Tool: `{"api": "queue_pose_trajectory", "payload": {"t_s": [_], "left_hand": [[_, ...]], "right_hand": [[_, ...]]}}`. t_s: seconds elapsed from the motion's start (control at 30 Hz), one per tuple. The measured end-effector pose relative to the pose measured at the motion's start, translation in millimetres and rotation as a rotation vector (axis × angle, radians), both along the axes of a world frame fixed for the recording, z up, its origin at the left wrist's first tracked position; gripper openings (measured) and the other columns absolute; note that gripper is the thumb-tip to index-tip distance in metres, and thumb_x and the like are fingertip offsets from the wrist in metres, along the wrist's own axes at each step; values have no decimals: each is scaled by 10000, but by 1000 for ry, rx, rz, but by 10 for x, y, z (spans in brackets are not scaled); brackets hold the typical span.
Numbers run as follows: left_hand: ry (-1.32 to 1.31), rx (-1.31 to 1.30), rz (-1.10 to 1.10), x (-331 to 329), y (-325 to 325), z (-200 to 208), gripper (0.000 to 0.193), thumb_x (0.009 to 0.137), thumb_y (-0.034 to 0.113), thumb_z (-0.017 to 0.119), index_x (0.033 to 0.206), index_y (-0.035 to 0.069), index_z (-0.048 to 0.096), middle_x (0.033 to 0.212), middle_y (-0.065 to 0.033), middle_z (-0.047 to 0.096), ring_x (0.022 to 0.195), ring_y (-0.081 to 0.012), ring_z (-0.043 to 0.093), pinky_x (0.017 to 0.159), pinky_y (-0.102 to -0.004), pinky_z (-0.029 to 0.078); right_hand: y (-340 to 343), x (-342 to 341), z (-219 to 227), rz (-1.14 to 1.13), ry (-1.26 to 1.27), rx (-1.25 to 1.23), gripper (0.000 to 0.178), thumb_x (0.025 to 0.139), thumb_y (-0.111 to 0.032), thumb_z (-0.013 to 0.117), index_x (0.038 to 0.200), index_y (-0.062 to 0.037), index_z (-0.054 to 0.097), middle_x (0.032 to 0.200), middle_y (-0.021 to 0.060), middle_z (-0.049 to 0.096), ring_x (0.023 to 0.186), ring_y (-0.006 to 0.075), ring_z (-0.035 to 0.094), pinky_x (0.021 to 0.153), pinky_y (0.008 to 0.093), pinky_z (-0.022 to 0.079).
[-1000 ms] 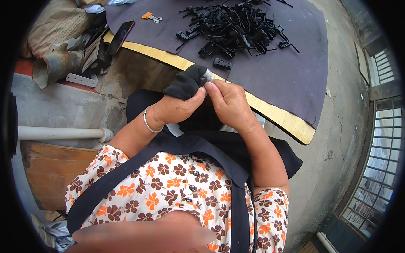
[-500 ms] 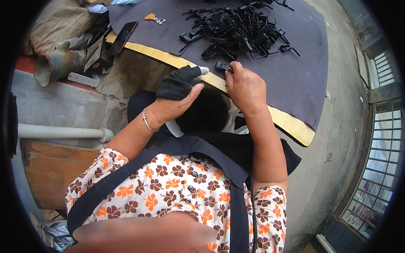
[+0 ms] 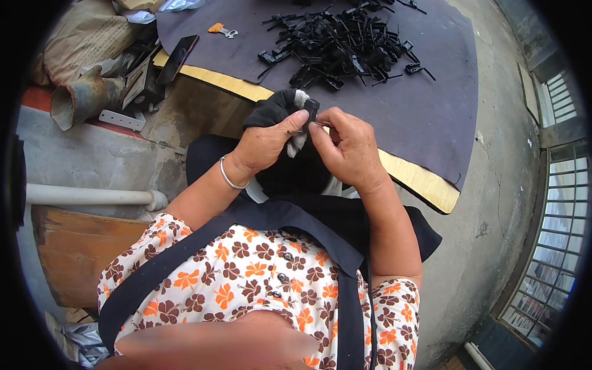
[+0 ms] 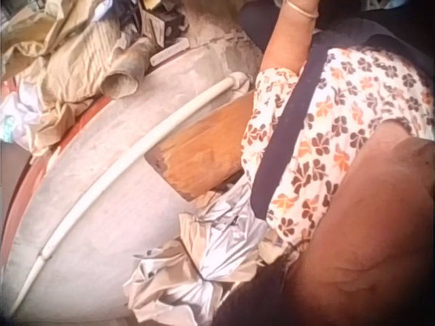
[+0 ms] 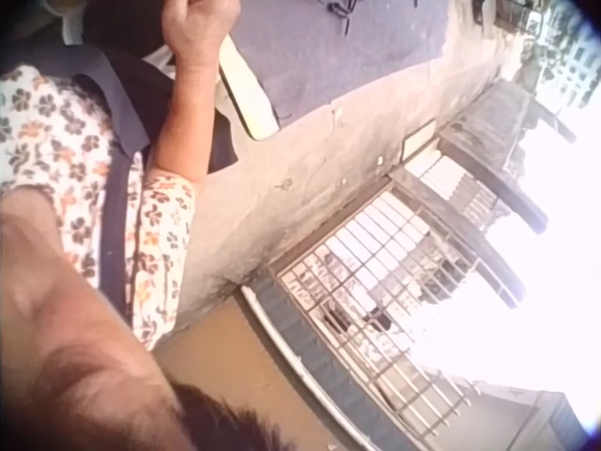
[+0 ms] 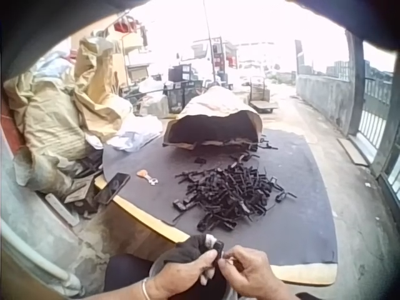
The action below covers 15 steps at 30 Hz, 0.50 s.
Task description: Assembling small black plastic components onto a base or strap at a workbench.
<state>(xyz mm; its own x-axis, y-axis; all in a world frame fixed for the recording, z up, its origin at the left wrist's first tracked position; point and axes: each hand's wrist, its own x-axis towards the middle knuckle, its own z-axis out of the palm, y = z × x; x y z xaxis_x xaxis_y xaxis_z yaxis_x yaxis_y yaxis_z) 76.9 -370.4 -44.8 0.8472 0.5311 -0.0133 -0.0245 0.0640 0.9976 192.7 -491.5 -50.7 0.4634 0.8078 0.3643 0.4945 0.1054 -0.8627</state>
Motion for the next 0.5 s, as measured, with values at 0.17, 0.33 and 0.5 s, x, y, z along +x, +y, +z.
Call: {"api": "queue_pose_trajectory", "payload": {"t_s": [0.17, 0.33, 0.5], "left_hand": [[-62, 424, -8, -42, -10, -15, 233, 865, 126, 573, 993, -67, 552, 844, -146, 613, 723, -202, 583, 677, -288, 465], [-20, 499, -90, -133, -59, 144, 165, 852, 104, 559, 919, -46, 571, 845, -145, 612, 707, -234, 588, 670, -313, 463], [4, 517, -198, -140, -20, 142, 160, 855, 87, 549, 978, -17, 549, 816, -52, 587, 732, -108, 539, 662, -248, 449]], "right_hand": [[6, -133, 3, 48, -95, 154, 187, 760, -93, 690, 795, -25, 520, 629, -9, 452, 535, 53, 357, 466, 205, 301], [60, -150, -90, -24, 486, 79, 193, 821, -94, 667, 734, -57, 499, 646, -86, 440, 576, 0, 344, 493, 168, 271], [-3, -63, -20, 75, 491, -34, 190, 861, -143, 627, 746, -49, 508, 662, -79, 450, 605, 20, 383, 528, 184, 321]]}}
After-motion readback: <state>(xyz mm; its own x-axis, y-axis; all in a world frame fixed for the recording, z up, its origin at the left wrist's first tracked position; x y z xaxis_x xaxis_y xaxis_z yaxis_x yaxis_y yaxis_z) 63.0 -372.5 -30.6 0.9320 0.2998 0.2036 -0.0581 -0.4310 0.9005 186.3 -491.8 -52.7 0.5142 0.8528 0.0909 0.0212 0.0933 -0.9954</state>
